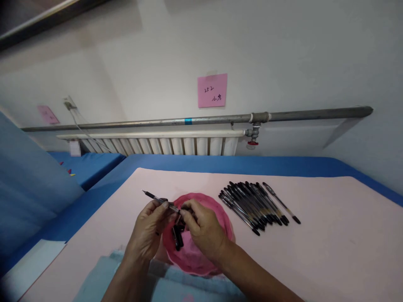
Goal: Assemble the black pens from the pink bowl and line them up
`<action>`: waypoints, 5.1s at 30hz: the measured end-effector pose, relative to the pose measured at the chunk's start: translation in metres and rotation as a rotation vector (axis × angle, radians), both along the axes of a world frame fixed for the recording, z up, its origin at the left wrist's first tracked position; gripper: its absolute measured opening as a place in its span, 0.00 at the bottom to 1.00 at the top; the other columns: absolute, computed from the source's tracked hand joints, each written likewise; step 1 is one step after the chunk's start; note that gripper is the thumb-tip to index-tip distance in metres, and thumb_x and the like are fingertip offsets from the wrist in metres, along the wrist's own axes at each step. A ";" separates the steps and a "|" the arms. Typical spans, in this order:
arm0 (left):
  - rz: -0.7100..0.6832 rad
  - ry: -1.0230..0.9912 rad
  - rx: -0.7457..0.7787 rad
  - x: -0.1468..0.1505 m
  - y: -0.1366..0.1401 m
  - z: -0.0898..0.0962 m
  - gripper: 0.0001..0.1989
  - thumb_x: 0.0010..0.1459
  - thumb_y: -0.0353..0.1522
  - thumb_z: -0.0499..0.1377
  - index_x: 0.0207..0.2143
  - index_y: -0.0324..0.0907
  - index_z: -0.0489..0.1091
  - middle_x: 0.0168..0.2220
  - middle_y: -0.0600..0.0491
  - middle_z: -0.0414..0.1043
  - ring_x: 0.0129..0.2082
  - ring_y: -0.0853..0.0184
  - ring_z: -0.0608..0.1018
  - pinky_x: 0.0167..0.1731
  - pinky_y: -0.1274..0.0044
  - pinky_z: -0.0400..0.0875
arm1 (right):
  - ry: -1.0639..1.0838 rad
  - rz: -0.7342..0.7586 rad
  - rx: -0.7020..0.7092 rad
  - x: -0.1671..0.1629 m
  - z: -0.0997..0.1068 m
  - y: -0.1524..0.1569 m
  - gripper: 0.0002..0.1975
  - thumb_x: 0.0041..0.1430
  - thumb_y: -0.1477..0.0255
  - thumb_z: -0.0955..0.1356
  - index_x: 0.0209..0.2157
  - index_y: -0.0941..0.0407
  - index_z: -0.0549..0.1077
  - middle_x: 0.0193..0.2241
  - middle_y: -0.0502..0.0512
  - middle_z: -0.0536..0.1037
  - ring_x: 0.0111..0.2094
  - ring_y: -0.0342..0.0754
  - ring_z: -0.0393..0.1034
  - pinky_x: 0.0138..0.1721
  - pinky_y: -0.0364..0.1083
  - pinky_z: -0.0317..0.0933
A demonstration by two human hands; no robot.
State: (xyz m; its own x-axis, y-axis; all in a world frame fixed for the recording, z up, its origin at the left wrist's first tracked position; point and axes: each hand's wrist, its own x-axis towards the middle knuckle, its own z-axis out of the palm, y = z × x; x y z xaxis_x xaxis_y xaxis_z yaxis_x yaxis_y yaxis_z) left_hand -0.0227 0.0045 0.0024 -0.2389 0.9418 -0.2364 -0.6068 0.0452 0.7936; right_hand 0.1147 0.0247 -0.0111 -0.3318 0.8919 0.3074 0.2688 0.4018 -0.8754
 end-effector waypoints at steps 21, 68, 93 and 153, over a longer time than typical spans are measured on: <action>0.006 0.051 0.012 0.001 0.000 0.000 0.15 0.38 0.32 0.70 0.24 0.37 0.66 0.22 0.53 0.74 0.22 0.73 0.76 0.25 0.84 0.72 | -0.318 0.038 0.244 0.006 0.002 0.001 0.04 0.61 0.69 0.62 0.35 0.53 0.67 0.31 0.52 0.74 0.32 0.47 0.67 0.33 0.47 0.61; 0.119 0.210 0.023 -0.010 0.004 -0.003 0.14 0.40 0.35 0.66 0.25 0.37 0.66 0.21 0.56 0.70 0.22 0.73 0.72 0.25 0.80 0.67 | -0.602 0.351 0.407 0.005 -0.016 0.009 0.15 0.56 0.82 0.62 0.42 0.56 0.72 0.43 0.56 0.75 0.45 0.52 0.64 0.48 0.53 0.57; -0.137 0.386 0.025 -0.001 -0.002 -0.003 0.06 0.48 0.32 0.57 0.28 0.38 0.69 0.21 0.58 0.64 0.18 0.77 0.61 0.19 0.83 0.55 | -0.542 0.278 0.229 0.002 -0.029 0.004 0.11 0.53 0.79 0.63 0.38 0.56 0.73 0.36 0.58 0.77 0.36 0.51 0.70 0.37 0.47 0.61; -0.277 0.305 0.017 0.021 -0.007 -0.014 0.18 0.46 0.43 0.63 0.37 0.43 0.76 0.15 0.57 0.63 0.16 0.71 0.64 0.17 0.79 0.58 | 0.775 -0.020 -0.637 0.005 0.010 0.015 0.11 0.41 0.68 0.75 0.25 0.58 0.72 0.20 0.46 0.70 0.20 0.38 0.59 0.24 0.40 0.55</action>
State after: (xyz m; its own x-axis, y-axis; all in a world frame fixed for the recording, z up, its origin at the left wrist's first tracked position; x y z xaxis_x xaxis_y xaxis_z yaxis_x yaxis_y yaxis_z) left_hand -0.0021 -0.0022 -0.0115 -0.0321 0.9835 -0.1779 -0.3105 0.1594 0.9371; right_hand 0.1201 0.0400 -0.0009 -0.2255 0.9687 -0.1042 -0.4648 -0.2009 -0.8623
